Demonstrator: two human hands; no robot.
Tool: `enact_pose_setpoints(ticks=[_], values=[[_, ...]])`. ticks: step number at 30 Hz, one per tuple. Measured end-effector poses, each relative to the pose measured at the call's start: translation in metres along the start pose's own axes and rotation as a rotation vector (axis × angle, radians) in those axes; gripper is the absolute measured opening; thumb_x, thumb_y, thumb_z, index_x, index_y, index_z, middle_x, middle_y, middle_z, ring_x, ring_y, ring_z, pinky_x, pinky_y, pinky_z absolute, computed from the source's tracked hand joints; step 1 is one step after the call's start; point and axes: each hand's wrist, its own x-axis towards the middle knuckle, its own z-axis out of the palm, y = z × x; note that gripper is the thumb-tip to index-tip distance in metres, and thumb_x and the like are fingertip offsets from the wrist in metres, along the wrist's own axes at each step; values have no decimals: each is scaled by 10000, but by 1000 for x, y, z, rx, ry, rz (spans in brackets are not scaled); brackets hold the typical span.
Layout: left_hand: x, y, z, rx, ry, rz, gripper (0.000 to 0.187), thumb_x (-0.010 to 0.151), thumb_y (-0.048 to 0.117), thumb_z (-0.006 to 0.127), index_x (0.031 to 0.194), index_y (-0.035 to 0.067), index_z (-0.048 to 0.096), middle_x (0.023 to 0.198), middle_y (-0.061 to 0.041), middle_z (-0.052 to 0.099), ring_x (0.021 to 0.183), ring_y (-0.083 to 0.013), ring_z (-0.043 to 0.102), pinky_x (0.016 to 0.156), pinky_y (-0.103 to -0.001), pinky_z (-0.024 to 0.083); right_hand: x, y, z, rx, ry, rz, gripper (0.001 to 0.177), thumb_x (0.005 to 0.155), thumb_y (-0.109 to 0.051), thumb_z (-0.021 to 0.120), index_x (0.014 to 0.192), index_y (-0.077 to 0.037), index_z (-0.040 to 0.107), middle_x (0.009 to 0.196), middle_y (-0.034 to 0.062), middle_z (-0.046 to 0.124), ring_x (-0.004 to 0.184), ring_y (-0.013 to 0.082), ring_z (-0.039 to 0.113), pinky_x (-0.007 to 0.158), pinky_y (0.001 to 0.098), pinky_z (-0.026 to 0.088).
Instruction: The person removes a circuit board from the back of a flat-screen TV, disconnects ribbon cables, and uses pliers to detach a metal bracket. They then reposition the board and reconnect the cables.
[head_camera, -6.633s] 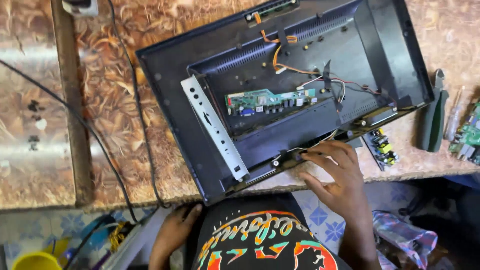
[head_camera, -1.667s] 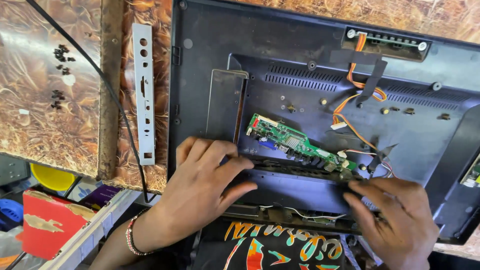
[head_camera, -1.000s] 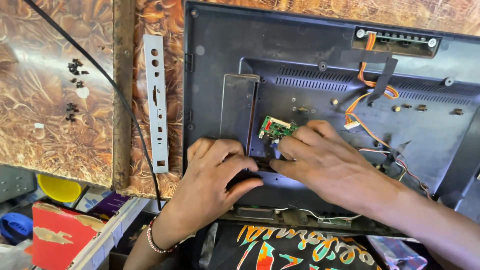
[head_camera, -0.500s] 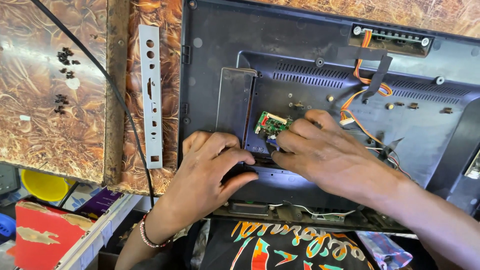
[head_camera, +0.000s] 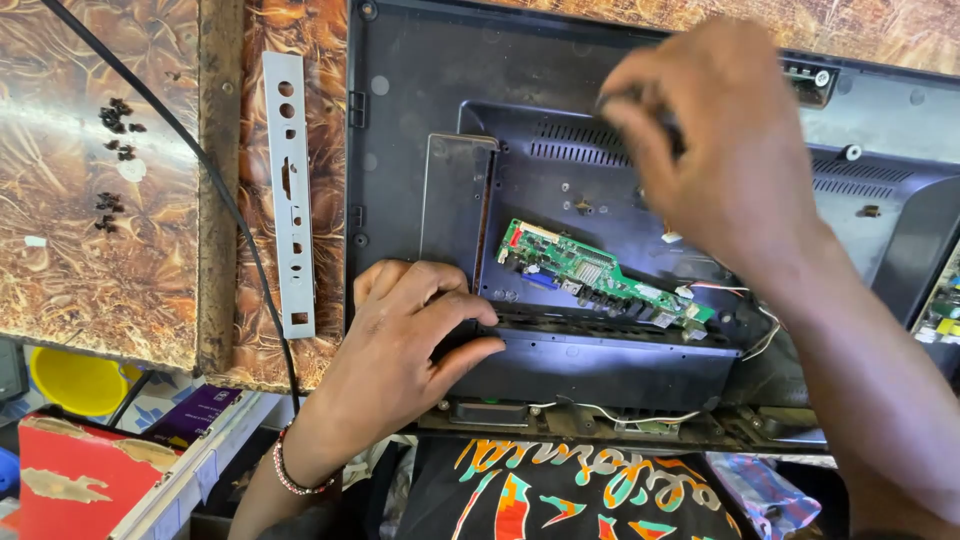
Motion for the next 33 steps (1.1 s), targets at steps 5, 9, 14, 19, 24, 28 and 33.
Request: enact_pose_setpoints(ticks=[5,9,14,19,24,28,33], values=[[0,1,0,-9,0,-4,180,958,367,727,1036,207,698,1069,-22,561,910,-223,515,916,-403,359,-1,87,23,-207,143,527,593,1260,-231,865,896,-74,424,820,50,391,757,226,370,671,453,285],[1,1,-2,1,18,10,186,966,369,713,1046,202,697,1066,-24,565,894,-225,513,892,-405,371,0,39,-16,53,22,587,458,1269,-192,739,878,-98,518,732,9,491,675,141,422,643,397,296],[2,3,-4,-11,-14,-15,219,976,378,683,1097,196,706,1075,-25,585,912,-225,535,886,-398,370,-64,-33,-64,0,-3,279,230,1092,-50,714,1270,86,769,1059,181,762,987,341,697,1011,512,474],[14,10,-20,-47,-77,-82,282,975,350,673,1196,175,675,1120,-20,646,979,-221,606,928,-409,395,-129,-44,-40,1,-244,321,456,890,-283,727,1298,-82,688,1167,74,718,1000,262,659,945,421,550],[49,16,-30,53,-186,-164,402,1046,194,532,1432,81,540,1031,-100,640,787,-307,631,757,-492,472,-153,-49,-22,-70,-219,406,523,879,-353,748,1341,-111,708,1159,63,667,1071,270,631,990,419,546],[71,8,-21,166,-143,-161,270,1060,276,558,1245,110,662,945,-75,702,564,-352,656,416,-488,500,-158,-42,-12,45,-122,429,457,873,-284,779,1276,-75,733,1162,110,670,1085,297,610,1006,420,512],[71,8,-23,179,-159,-150,241,1035,369,633,1067,167,762,883,-22,747,575,-296,697,390,-451,504,-158,-45,-12,137,-98,540,367,872,-257,779,1206,-108,757,1176,108,704,1084,266,634,1006,397,509]])
